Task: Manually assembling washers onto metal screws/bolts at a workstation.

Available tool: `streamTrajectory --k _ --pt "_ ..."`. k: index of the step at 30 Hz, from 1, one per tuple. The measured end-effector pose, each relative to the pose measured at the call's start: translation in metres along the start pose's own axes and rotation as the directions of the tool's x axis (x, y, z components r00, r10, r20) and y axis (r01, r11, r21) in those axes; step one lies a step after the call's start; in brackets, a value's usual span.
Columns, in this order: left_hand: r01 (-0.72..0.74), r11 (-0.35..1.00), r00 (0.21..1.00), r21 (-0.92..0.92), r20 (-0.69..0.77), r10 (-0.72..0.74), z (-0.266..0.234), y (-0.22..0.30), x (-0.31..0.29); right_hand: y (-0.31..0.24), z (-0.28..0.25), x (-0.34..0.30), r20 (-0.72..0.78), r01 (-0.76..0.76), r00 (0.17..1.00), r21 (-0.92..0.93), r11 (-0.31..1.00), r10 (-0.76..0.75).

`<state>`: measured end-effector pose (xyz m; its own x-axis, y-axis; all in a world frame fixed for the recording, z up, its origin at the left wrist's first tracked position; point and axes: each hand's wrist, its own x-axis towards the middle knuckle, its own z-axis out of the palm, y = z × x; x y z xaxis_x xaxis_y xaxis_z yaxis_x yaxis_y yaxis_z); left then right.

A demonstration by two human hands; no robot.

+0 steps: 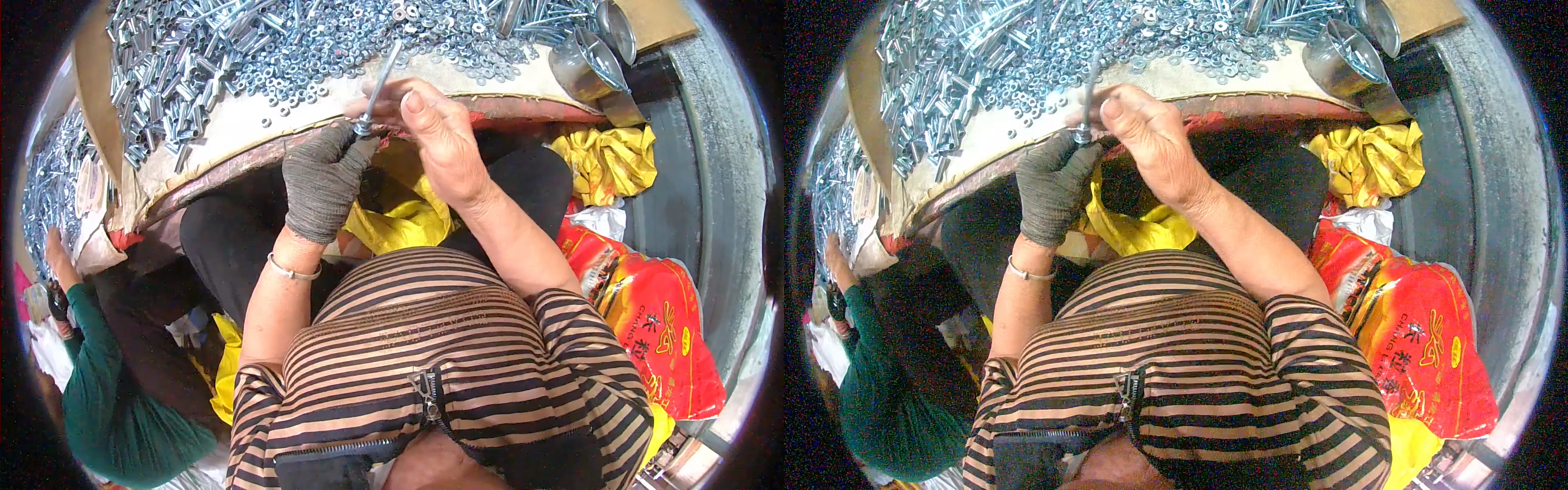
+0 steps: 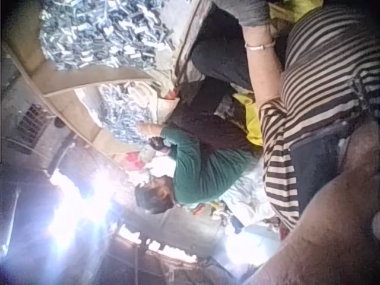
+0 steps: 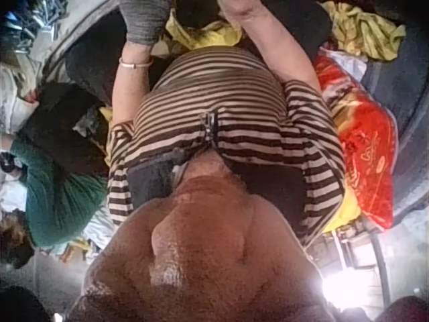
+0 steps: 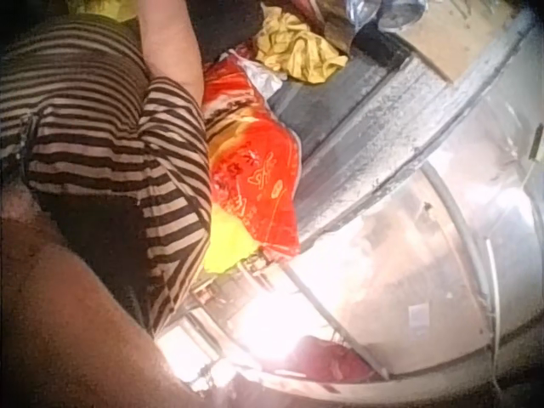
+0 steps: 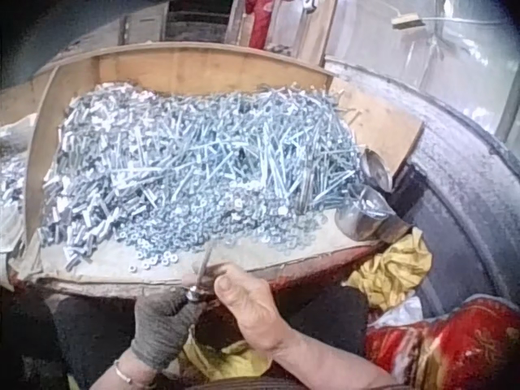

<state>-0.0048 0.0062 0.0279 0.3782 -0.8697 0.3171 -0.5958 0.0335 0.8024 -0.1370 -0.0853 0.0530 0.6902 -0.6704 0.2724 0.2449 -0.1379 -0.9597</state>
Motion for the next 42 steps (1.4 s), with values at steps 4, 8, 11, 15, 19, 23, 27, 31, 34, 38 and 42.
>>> streamTrajectory --k 4,8,11,15,19,23,27,31,34,38,42 --pt "0.039 0.999 0.998 -0.024 0.058 -0.037 0.007 0.004 0.001 0.008 -0.036 -0.004 -0.196 -0.193 0.964 -0.037 0.980 0.182" --pt "-0.089 0.991 0.990 0.103 0.119 0.077 0.017 0.005 -0.005 0.015 -0.007 0.003 -0.252 0.057 0.965 -0.070 0.996 -0.073" --pt "-0.169 0.975 0.984 0.146 0.072 0.160 0.023 -0.003 -0.008 0.012 -0.023 0.003 -0.140 -0.075 0.990 -0.672 0.736 -0.027" --pt "-0.265 0.945 0.964 0.189 0.056 0.260 0.027 -0.001 -0.008 0.011 -0.026 0.000 -0.125 -0.016 0.992 -0.304 0.953 -0.023" --pt "-0.374 0.806 0.925 0.459 0.122 0.359 0.023 0.010 -0.008 -0.001 -0.037 -0.004 -0.068 -0.127 0.991 -0.699 0.704 0.112" --pt "-0.487 0.759 0.867 0.432 0.133 0.481 0.017 0.019 -0.009 -0.008 -0.038 -0.021 0.053 -0.016 0.997 -0.528 0.849 0.052" --pt "0.040 0.934 0.835 -0.356 0.525 0.164 -0.003 0.034 -0.003 -0.024 -0.050 -0.041 0.262 -0.099 0.956 -0.137 0.986 0.133" --pt "-0.078 0.996 0.791 -0.046 0.606 0.090 0.004 0.027 -0.004 -0.011 -0.068 -0.026 0.281 -0.161 0.908 -0.453 0.877 0.312" --pt "-0.256 0.881 0.707 0.398 0.699 -0.110 0.011 0.012 -0.007 -0.019 -0.066 -0.002 0.108 -0.240 0.918 -0.613 0.753 0.381" --pt "-0.282 0.924 0.648 0.256 0.762 -0.013 0.027 0.006 -0.007 -0.007 -0.030 0.056 0.262 0.311 0.949 -0.671 0.674 -0.177" --pt "-0.251 0.942 0.551 0.224 0.833 -0.052 0.038 0.003 -0.003 0.029 0.040 0.091 0.510 0.567 0.821 -0.676 0.471 -0.257"
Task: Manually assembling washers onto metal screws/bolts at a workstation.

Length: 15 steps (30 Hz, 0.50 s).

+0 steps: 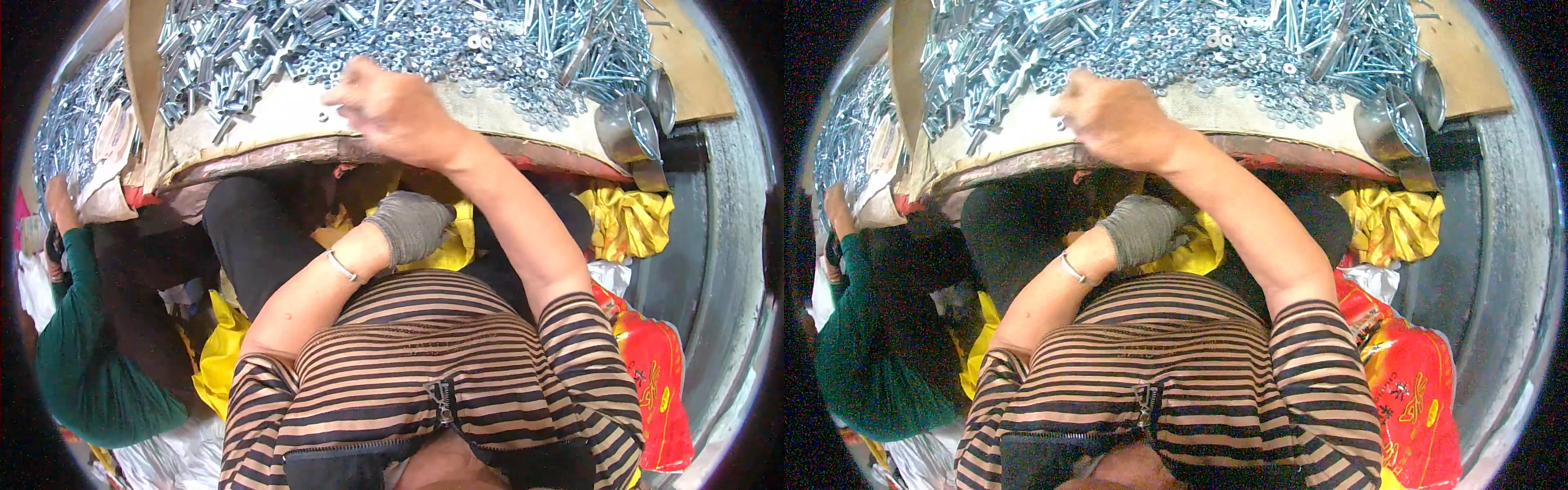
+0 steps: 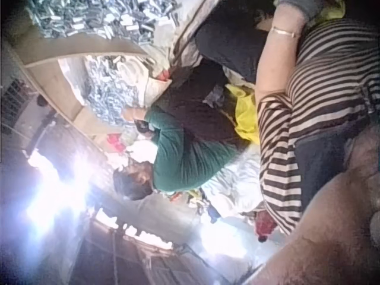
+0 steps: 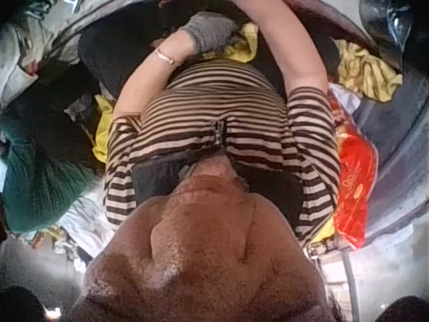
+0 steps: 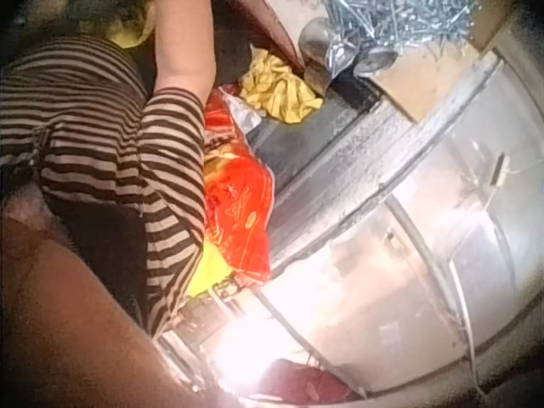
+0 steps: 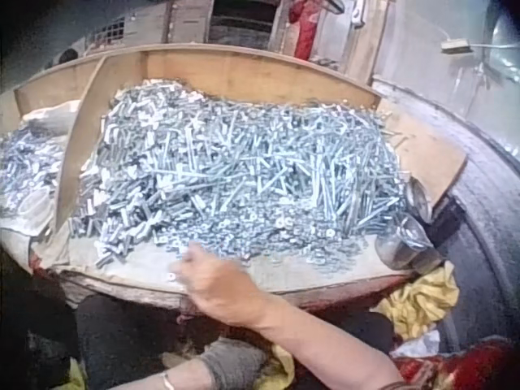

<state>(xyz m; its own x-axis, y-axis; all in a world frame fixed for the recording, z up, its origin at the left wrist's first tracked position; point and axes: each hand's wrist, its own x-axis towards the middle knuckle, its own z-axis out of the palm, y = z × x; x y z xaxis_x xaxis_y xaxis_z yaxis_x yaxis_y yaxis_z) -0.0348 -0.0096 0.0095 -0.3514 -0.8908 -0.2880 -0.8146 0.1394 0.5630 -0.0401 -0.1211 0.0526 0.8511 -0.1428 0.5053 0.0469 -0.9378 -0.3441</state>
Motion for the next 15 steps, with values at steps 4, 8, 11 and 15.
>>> streamTrajectory --k 4,8,11,15 --pt "-0.057 0.998 0.980 -0.019 -0.190 0.053 0.013 -0.020 0.000 0.003 0.048 0.021 0.192 0.210 0.963 -0.110 0.971 -0.187" --pt "0.081 0.997 0.993 0.001 -0.089 -0.081 -0.010 -0.012 -0.011 0.033 0.039 0.018 0.132 0.314 0.948 -0.270 0.910 -0.288" --pt "0.074 0.997 0.990 0.010 -0.123 -0.072 -0.006 -0.011 -0.008 0.050 0.028 0.013 0.092 0.354 0.934 -0.383 0.853 -0.347" --pt "0.046 0.999 0.990 0.016 -0.135 -0.044 -0.002 -0.010 -0.006 0.056 0.015 0.007 0.016 0.306 0.943 -0.438 0.845 -0.333"
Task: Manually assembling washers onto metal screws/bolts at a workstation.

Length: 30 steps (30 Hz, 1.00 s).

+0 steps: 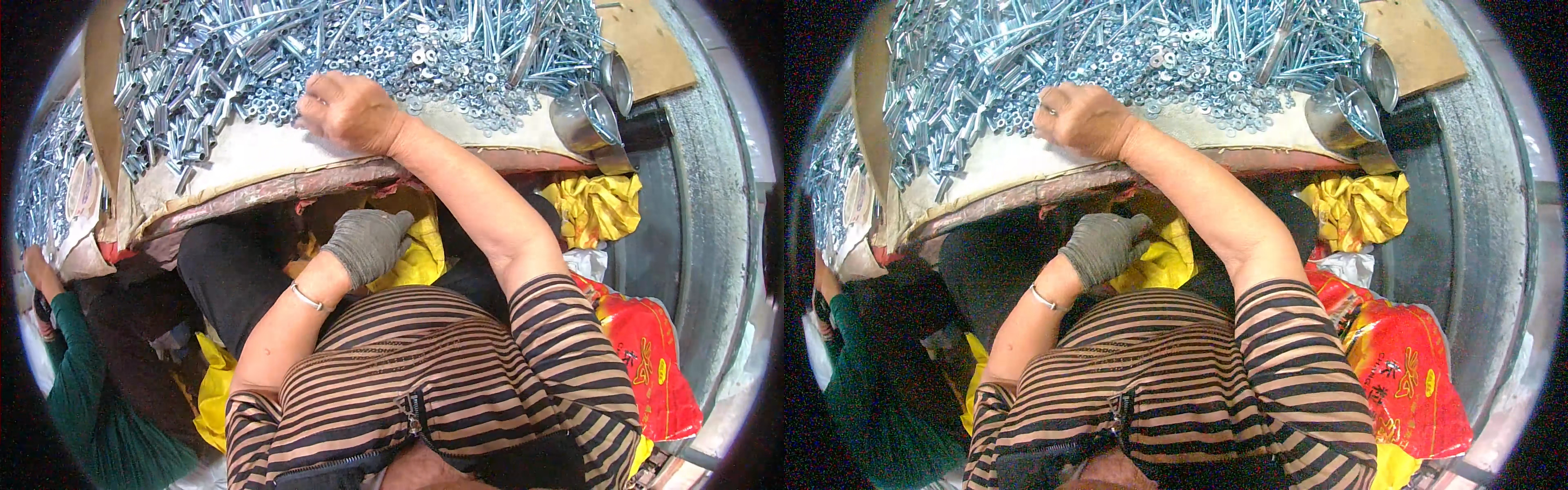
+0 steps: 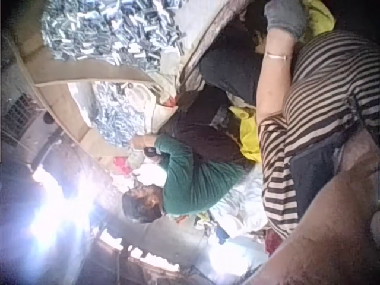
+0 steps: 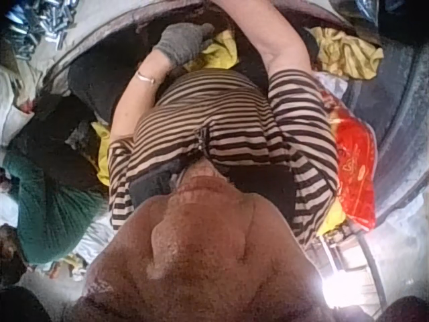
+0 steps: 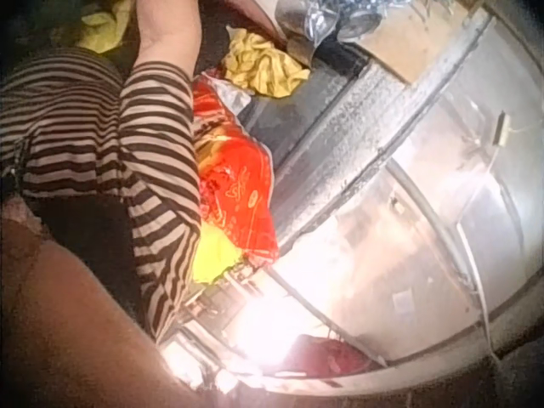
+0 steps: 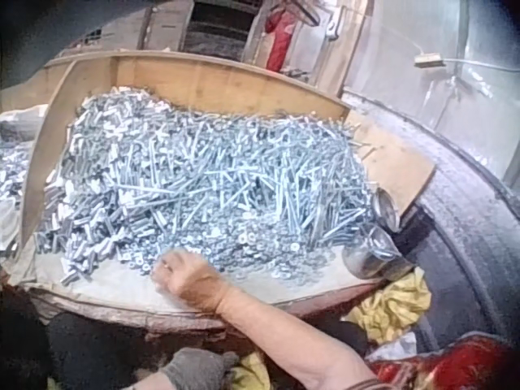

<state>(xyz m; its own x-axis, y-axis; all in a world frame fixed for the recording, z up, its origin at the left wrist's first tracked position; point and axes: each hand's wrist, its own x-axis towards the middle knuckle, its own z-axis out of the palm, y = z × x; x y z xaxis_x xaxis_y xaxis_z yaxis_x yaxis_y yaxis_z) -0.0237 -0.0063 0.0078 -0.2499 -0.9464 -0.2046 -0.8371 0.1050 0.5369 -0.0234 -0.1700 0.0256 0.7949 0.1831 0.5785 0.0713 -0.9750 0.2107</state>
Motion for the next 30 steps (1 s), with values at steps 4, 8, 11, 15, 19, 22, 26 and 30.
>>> streamTrajectory --k 4,8,11,15,19,22,26,30 --pt "0.001 0.999 0.997 -0.050 -0.074 -0.005 0.003 -0.001 0.000 0.017 -0.021 -0.026 -0.347 -0.422 0.834 0.102 0.901 0.430" --pt "-0.099 0.976 0.954 -0.195 -0.297 0.037 0.019 -0.007 0.005 0.042 -0.041 -0.072 -0.290 -0.629 0.749 -0.025 0.777 0.596" --pt "-0.045 0.982 0.962 -0.185 -0.272 -0.007 0.015 -0.007 0.007 0.048 -0.041 -0.087 -0.010 -0.569 0.810 -0.250 0.783 0.586" --pt "-0.020 0.979 0.965 -0.202 -0.258 -0.033 0.015 -0.008 0.013 0.057 -0.038 -0.099 -0.071 -0.598 0.793 -0.279 0.752 0.604" --pt "-0.080 0.927 0.912 -0.368 -0.402 -0.080 0.014 -0.010 0.008 0.051 -0.038 -0.103 -0.211 -0.741 0.667 -0.086 0.666 0.714" --pt "-0.124 0.770 0.905 -0.626 -0.390 -0.171 0.013 -0.017 0.004 0.065 -0.068 -0.125 -0.400 -0.779 0.550 0.068 0.623 0.733" --pt "0.005 0.435 0.944 -0.900 -0.139 -0.299 -0.004 -0.004 0.002 0.104 -0.157 -0.170 -0.604 -0.888 0.399 -0.067 0.455 0.690" --pt "-0.120 0.368 0.939 -0.922 -0.226 -0.259 0.001 0.002 0.004 0.121 -0.214 -0.186 -0.349 -0.894 0.225 -0.445 0.051 0.910"
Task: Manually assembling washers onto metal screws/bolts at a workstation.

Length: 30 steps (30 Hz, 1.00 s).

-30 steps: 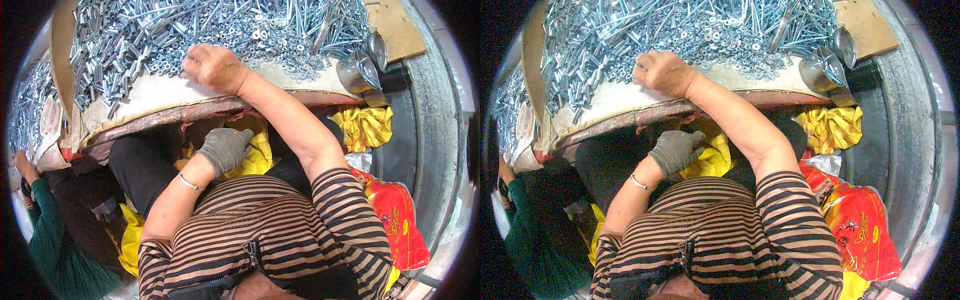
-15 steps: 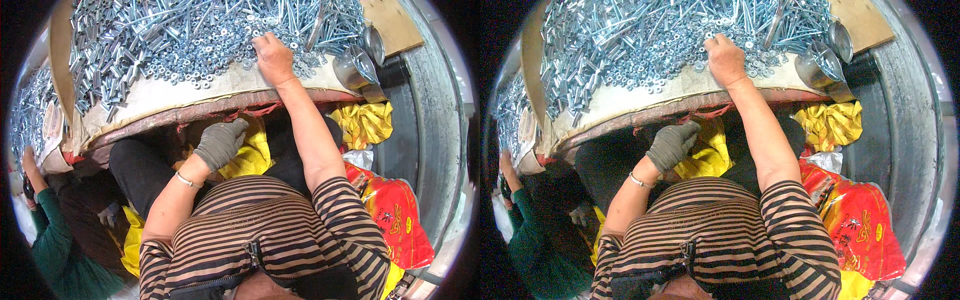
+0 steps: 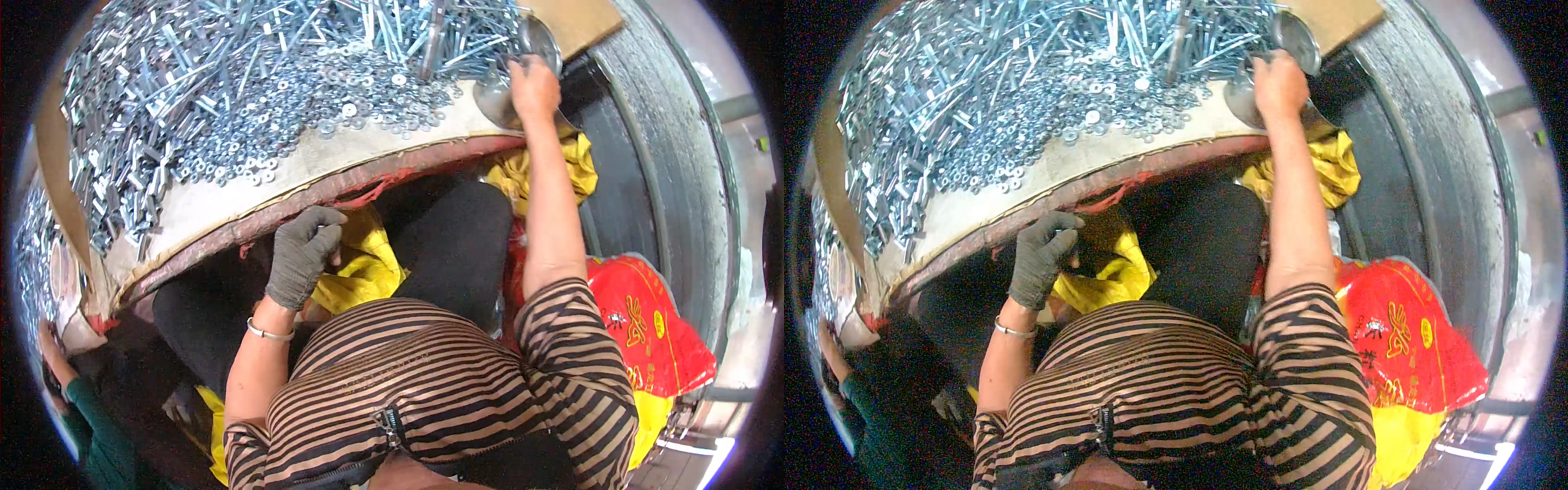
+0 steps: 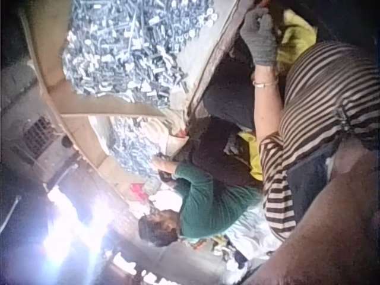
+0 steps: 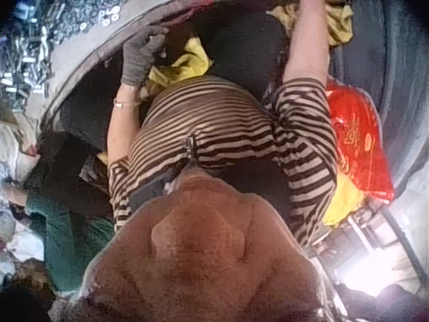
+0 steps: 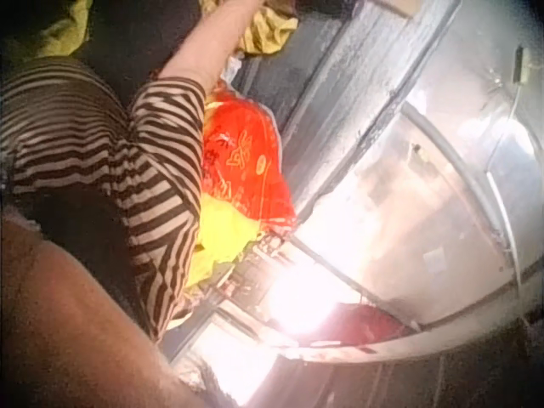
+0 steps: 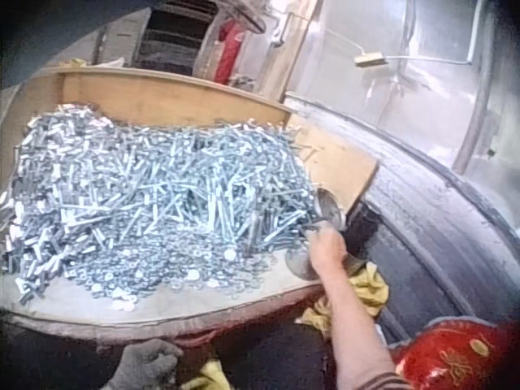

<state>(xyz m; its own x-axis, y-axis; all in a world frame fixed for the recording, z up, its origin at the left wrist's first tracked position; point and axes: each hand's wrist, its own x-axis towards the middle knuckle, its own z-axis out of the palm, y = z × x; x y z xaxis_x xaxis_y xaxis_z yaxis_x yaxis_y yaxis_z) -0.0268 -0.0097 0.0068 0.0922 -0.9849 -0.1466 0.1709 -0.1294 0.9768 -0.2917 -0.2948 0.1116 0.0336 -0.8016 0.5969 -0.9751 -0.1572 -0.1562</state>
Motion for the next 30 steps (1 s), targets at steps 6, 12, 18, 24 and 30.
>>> streamTrajectory --k 6,12,18,24,30 --pt "0.070 0.989 0.997 -0.127 -0.023 -0.074 -0.006 0.015 -0.002 -0.043 0.031 -0.023 -0.022 0.138 0.988 0.582 0.801 -0.154" --pt "0.037 0.953 0.999 -0.299 0.002 -0.039 -0.014 0.013 0.001 -0.120 0.088 -0.020 0.043 0.112 0.980 0.682 0.723 -0.192" --pt "0.037 0.943 0.999 -0.332 -0.020 -0.046 -0.022 0.017 -0.001 -0.171 0.085 0.001 0.206 0.135 0.960 0.258 0.957 -0.190" --pt "0.034 0.866 0.999 -0.499 0.021 -0.028 -0.027 0.016 -0.004 -0.159 0.054 -0.018 0.293 0.143 0.938 0.157 0.977 -0.185" --pt "-0.034 0.761 0.999 -0.648 -0.028 0.021 -0.022 0.013 -0.008 -0.125 0.006 -0.053 -0.280 0.349 0.930 0.472 0.809 -0.238"
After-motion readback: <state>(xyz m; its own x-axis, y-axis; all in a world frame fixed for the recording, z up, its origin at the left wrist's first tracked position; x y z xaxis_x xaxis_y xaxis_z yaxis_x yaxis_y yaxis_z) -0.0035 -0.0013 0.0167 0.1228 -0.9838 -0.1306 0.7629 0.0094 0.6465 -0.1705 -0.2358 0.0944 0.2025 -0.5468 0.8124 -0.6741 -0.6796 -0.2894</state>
